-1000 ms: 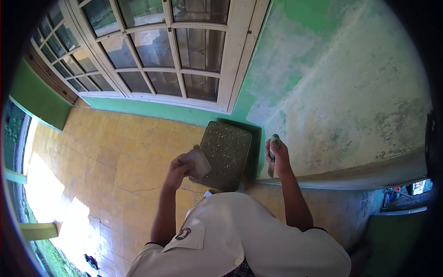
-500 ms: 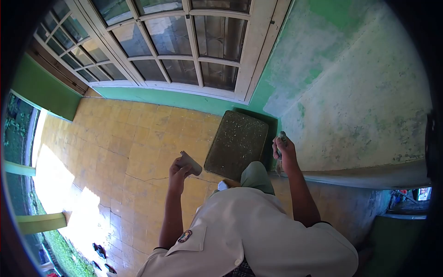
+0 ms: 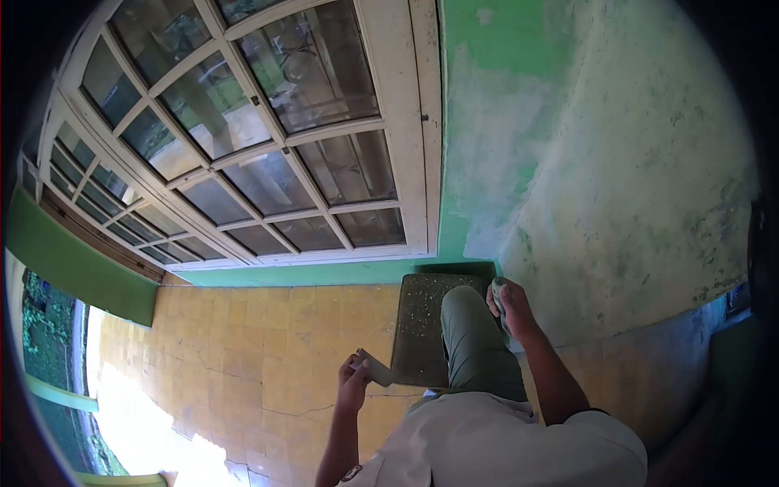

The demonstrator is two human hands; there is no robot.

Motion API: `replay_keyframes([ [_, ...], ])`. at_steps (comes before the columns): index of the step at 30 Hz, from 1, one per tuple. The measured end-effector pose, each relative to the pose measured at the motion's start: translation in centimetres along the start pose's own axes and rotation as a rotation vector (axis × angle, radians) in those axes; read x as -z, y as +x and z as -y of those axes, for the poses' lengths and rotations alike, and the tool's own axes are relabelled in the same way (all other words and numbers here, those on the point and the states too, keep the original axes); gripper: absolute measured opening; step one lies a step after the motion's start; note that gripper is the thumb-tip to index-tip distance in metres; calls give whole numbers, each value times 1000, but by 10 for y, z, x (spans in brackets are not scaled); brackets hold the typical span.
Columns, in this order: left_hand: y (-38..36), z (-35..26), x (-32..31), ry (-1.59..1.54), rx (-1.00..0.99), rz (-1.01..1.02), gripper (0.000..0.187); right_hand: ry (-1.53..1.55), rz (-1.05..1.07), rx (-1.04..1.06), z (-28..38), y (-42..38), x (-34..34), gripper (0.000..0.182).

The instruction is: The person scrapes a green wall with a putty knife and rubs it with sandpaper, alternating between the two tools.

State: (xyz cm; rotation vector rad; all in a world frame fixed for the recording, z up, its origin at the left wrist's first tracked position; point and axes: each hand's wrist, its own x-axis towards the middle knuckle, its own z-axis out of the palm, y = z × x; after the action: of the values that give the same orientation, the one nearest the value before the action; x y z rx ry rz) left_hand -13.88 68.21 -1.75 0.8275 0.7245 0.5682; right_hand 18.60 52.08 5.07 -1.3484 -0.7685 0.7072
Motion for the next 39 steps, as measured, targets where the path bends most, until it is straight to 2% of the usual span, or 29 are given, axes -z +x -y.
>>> replay_keyframes([
  [4,36,-10,-34,36,-4,13,13,125,-22,88,-3,37,29,38],
  [5,48,-11,-43,47,22,26,14,215,-66,85,-2,50,37,28],
  [7,77,-15,-62,97,63,62,16,200,-117,86,16,81,51,23],
  [9,113,-34,-92,224,-9,150,17,240,-168,135,45,119,69,17],
  [10,127,-54,-115,346,-64,229,19,247,-171,146,66,142,79,17],
  [13,163,-137,-209,472,-71,351,23,349,-181,388,146,196,108,27],
  [16,188,-211,-287,586,-116,444,26,275,-106,470,214,232,130,37],
  [18,201,-231,-314,498,-188,438,24,235,-86,469,242,245,136,39],
  [20,204,-236,-320,441,-194,418,21,407,-84,523,263,258,134,42],
  [21,199,-234,-315,403,-152,372,20,390,-111,544,268,263,133,47],
  [23,194,-221,-288,398,-89,325,13,448,-96,559,277,269,125,46],
  [26,171,-213,-257,335,-38,178,17,514,-26,573,283,276,118,43],
  [28,158,-208,-235,219,-75,39,17,229,-92,309,289,279,111,37],
  [29,153,-209,-227,162,-72,-29,16,156,-11,214,295,284,110,36],
  [30,152,-214,-222,161,-90,-17,16,152,-10,235,304,290,104,36],
  [32,149,-222,-218,73,-102,-107,15,-248,-9,48,321,295,94,29],
  [33,151,-228,-220,67,-115,-91,14,-527,47,147,331,298,94,24],
  [37,185,-254,-242,144,-118,77,12,-584,92,175,376,293,78,27],
  [39,198,-278,-263,208,-135,162,12,-413,77,316,388,290,77,24],
])
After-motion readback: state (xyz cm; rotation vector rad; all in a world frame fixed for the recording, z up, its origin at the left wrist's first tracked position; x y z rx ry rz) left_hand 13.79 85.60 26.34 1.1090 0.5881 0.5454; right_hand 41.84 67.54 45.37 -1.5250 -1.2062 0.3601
